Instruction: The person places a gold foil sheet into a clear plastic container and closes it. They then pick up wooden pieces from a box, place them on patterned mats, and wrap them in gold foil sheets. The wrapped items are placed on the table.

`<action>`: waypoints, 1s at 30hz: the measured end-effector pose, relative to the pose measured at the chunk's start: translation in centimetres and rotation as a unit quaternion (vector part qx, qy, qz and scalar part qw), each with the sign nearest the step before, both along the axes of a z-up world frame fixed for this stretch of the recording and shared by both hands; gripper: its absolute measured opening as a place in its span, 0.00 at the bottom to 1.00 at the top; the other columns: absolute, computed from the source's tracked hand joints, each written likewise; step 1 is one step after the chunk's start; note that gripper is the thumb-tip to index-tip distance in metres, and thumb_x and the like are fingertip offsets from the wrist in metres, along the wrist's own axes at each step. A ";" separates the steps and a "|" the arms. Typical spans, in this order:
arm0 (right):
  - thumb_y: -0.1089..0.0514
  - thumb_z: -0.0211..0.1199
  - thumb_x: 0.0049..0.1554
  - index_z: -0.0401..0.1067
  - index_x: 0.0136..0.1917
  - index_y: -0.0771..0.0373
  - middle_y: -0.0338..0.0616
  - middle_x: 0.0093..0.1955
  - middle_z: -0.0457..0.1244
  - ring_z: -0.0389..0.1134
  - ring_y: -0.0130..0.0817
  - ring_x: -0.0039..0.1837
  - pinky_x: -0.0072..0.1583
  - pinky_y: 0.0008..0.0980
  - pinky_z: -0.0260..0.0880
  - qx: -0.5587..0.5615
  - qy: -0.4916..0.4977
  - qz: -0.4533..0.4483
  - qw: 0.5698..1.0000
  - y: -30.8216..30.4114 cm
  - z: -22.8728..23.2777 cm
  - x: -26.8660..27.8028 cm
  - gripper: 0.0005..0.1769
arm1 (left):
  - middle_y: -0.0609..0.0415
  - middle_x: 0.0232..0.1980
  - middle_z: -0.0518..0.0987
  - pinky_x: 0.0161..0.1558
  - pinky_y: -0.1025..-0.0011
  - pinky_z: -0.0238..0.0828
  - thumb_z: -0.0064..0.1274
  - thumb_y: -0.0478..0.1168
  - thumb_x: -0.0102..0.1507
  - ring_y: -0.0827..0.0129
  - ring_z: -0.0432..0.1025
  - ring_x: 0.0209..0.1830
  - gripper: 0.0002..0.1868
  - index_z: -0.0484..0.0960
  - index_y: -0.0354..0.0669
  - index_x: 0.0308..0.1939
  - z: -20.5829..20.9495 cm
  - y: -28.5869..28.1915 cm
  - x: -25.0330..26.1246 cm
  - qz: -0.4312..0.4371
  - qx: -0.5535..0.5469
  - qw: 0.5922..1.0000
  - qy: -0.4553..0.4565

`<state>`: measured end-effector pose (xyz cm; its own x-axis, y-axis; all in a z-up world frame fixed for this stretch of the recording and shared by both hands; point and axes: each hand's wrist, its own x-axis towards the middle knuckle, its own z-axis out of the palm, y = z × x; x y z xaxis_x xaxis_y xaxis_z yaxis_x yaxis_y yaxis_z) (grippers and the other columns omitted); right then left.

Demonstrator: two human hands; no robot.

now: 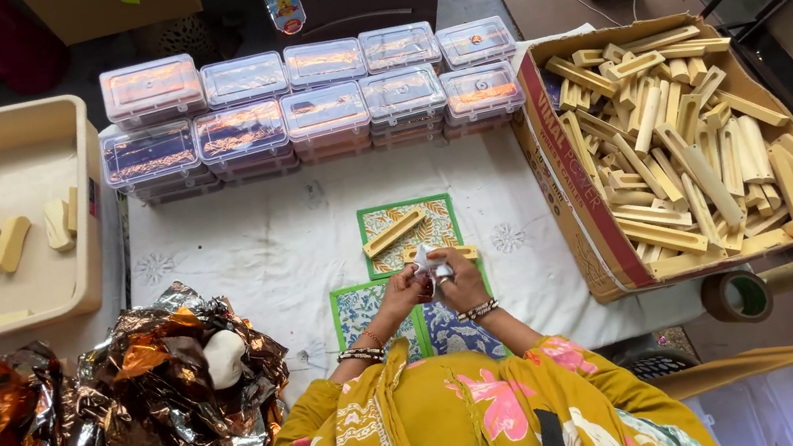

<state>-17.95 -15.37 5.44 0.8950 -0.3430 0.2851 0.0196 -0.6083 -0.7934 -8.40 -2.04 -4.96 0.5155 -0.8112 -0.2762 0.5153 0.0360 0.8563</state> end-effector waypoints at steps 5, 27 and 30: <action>0.62 0.71 0.48 0.67 0.67 0.59 0.57 0.63 0.63 0.69 0.52 0.60 0.57 0.44 0.73 -0.082 0.020 0.082 0.993 2.1 2.9 -1.0 0.33 | 0.58 0.39 0.83 0.38 0.75 0.74 0.50 0.39 0.69 0.78 0.75 0.34 0.10 0.81 0.41 0.51 0.0 1.4 1.4 0.004 -0.017 0.999 -0.033; 0.42 0.64 0.56 0.59 0.75 0.53 0.43 0.80 0.49 0.52 0.49 0.78 0.75 0.43 0.56 -0.282 0.340 -0.091 0.893 -6.5 -7.8 -6.2 0.38 | 0.51 0.56 0.75 0.59 0.58 0.62 0.59 0.46 0.61 0.59 0.66 0.60 0.26 0.73 0.44 0.62 3.2 0.7 2.6 -0.052 0.279 0.672 -0.684; 0.41 0.65 0.55 0.58 0.75 0.51 0.44 0.80 0.48 0.50 0.51 0.78 0.74 0.44 0.55 -0.276 0.342 -0.064 0.896 -6.1 -5.3 -6.6 0.39 | 0.54 0.51 0.76 0.56 0.60 0.62 0.59 0.47 0.61 0.61 0.67 0.56 0.19 0.76 0.46 0.52 2.4 0.8 2.8 -0.037 0.278 0.669 -0.688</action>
<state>-24.54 -21.51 0.12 0.8887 -0.4310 -0.1560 -0.4540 -0.8746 -0.1702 -5.59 -1.27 -2.54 0.5561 -0.8175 0.1499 -0.7924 -0.4671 0.3922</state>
